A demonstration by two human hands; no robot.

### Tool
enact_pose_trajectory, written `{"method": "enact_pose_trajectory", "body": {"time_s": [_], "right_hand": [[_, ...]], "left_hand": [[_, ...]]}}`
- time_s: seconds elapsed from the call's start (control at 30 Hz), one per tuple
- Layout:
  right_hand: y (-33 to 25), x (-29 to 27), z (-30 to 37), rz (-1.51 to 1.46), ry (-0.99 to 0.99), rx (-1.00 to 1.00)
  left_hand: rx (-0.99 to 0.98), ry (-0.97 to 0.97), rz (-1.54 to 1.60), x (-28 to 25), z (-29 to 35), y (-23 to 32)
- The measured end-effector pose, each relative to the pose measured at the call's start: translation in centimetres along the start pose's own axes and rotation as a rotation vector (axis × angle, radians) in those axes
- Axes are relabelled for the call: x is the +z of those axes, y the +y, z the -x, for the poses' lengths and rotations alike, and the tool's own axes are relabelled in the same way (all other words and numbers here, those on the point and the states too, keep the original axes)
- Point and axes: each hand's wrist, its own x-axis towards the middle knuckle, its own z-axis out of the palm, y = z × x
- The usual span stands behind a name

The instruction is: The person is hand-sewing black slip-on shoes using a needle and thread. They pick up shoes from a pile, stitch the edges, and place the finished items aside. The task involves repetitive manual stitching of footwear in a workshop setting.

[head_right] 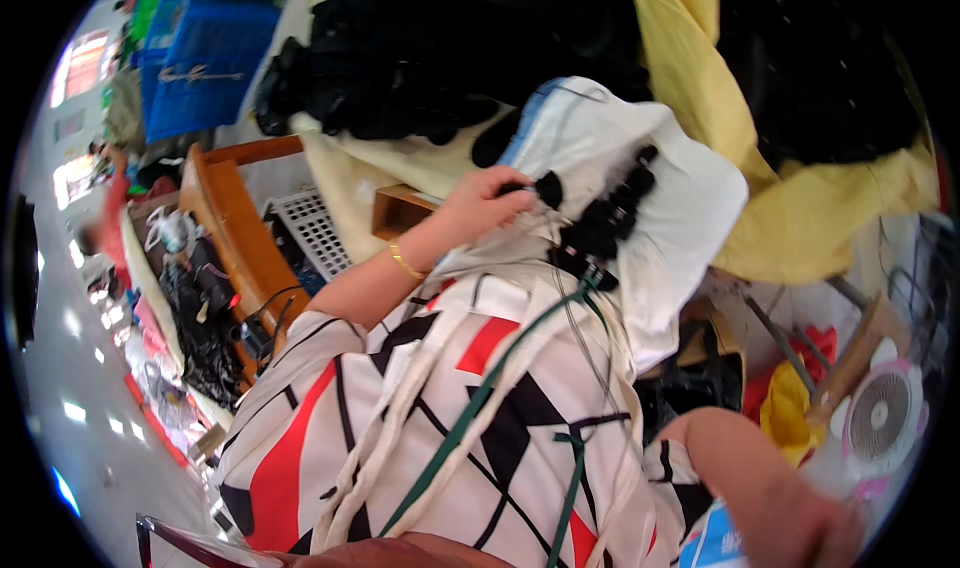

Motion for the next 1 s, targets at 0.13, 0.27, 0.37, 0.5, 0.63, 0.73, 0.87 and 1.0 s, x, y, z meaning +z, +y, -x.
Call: {"method": "enact_pose_trajectory", "body": {"time_s": [0.13, 0.27, 0.37, 0.5, 0.63, 0.73, 0.87, 1.0], "right_hand": [[13.7, 0.3, 5.2, 0.299, 0.172, 0.763], [18.5, 1.1, 9.5, 0.059, 0.450, 1.002], [16.2, 7.3, 12.7, -0.094, 0.157, 1.059], [12.6, 11.6, 16.1, -0.434, -0.316, 1.260], [9.1, 13.4, 16.0, -0.485, -0.690, 1.401], [13.5, 11.4, 16.5, -0.515, -0.377, 1.477], [22.9, 3.0, 11.3, -0.483, 0.571, 1.065], [22.0, 1.5, 7.9, -0.241, 0.377, 0.870]], "left_hand": [[0.030, -0.079, -0.161, -0.3, 0.2, 0.8], [0.187, -0.078, -0.337, -0.2, 1.6, 1.9], [0.417, -0.029, -0.556, 0.4, 2.1, 2.2], [0.695, -0.009, -0.553, 0.7, 1.9, 2.7], [0.808, -0.033, -0.721, 0.4, 1.8, 3.5], [0.730, -0.055, -0.885, -0.4, 2.1, 2.7], [0.684, -0.083, -0.921, -1.5, 2.3, 2.0], [0.718, -0.045, -0.829, -1.1, 2.5, 2.6]]}}
